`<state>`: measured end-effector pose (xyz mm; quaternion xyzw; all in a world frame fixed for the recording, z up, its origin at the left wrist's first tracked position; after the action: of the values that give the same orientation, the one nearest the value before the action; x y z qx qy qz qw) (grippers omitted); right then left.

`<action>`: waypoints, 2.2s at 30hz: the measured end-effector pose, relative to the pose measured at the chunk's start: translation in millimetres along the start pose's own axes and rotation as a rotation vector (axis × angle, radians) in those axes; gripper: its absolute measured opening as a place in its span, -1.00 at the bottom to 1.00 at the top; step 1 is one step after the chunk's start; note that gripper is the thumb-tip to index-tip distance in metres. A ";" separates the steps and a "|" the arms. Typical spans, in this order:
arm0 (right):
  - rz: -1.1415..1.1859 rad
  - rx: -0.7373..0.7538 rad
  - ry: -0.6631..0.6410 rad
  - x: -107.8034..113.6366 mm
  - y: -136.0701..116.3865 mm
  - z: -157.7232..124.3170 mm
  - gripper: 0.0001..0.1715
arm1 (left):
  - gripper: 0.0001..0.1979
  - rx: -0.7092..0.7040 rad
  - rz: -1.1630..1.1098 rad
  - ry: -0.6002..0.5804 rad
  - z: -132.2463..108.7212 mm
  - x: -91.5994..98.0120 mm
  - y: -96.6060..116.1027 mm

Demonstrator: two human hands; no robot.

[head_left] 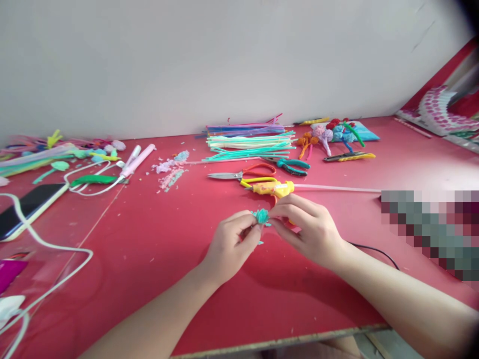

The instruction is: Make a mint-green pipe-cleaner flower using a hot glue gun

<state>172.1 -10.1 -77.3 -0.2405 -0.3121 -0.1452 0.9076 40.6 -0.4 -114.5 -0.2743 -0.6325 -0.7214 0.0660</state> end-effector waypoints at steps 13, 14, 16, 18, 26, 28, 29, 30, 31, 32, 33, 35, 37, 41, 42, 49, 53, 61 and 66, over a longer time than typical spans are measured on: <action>-0.008 -0.007 -0.009 -0.7 -1.7 0.9 -0.88 | -0.68 0.029 -0.051 -0.025 -1.7 -2.9 -2.3; -0.009 -0.004 -0.005 -0.3 -2.3 1.3 -0.89 | -0.68 0.027 -0.049 -0.023 -1.7 -2.9 -2.5; -0.012 -0.002 0.003 0.4 -3.0 2.2 -0.90 | -0.69 0.021 -0.042 -0.019 -1.7 -2.7 -2.4; -0.012 -0.006 0.010 0.9 -3.2 3.1 -0.90 | -0.68 0.013 -0.038 -0.016 -1.6 -2.2 -1.9; 0.020 -0.028 0.004 -1.2 -0.4 2.5 -0.91 | -0.68 -0.051 0.053 0.008 -1.3 -0.5 2.7; 0.015 -0.028 0.002 -1.4 -0.1 1.4 -0.91 | -0.68 -0.074 0.083 0.017 -1.1 -0.3 4.3; 0.006 -0.024 0.001 -1.3 -0.4 1.0 -0.91 | -0.68 -0.086 0.092 0.021 -1.1 -0.2 5.3; -0.006 -0.018 0.000 -1.1 -1.0 0.9 -0.91 | -0.68 -0.099 0.096 0.024 -1.2 0.0 6.4; -0.019 -0.009 -0.003 -1.1 -1.8 0.9 -0.91 | -0.68 -0.111 0.096 0.030 -1.3 0.4 7.5; -0.032 -0.001 -0.004 -0.8 -2.6 1.2 -0.91 | -0.69 -0.121 0.092 0.033 -1.4 0.7 8.4; -0.043 0.008 -0.002 -0.3 -3.5 1.5 -0.91 | -0.71 -0.127 0.083 0.033 -1.6 0.8 9.0; -0.049 0.024 0.008 1.2 -5.0 2.3 -0.90 | -0.76 -0.125 0.053 0.029 -1.6 0.9 8.7; -0.024 0.036 0.027 3.2 -5.9 2.6 -0.89 | -0.80 -0.118 0.027 0.033 -1.5 1.6 7.2; 0.055 0.026 0.065 5.9 -5.4 1.1 -0.84 | -0.83 -0.151 0.050 0.079 -2.4 5.7 6.1; 0.064 0.022 0.066 5.8 -5.3 0.6 -0.83 | -0.84 -0.165 0.056 0.088 -2.8 6.7 6.6; 0.031 0.090 0.044 2.6 -12.2 -1.9 -0.80 | -0.84 -0.236 0.060 0.102 -4.7 8.7 15.2; -0.028 0.130 0.011 -0.9 -13.5 -3.7 -0.81 | -0.84 -0.247 0.095 0.100 -4.7 7.1 16.5; -0.081 0.140 0.016 1.1 -13.4 -2.1 -0.87 | -0.83 -0.265 0.145 0.092 -6.4 4.7 15.8; -0.080 0.134 0.029 1.8 -13.4 -1.8 -0.88 | -0.82 -0.264 0.149 0.095 -6.4 3.7 17.4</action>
<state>168.8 -22.6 -72.7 -0.1646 -0.3173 -0.1638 0.9195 43.2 -8.9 -97.8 -0.2922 -0.5061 -0.8036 0.1128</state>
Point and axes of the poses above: each hand's wrist, its own z-axis towards the middle knuckle, its own x-axis out of the back of the hand, y = z × x, the point moved 7 cm from there along z, towards the middle knuckle, and after that the axes turned 6 degrees about x, right-handed, at the moved point
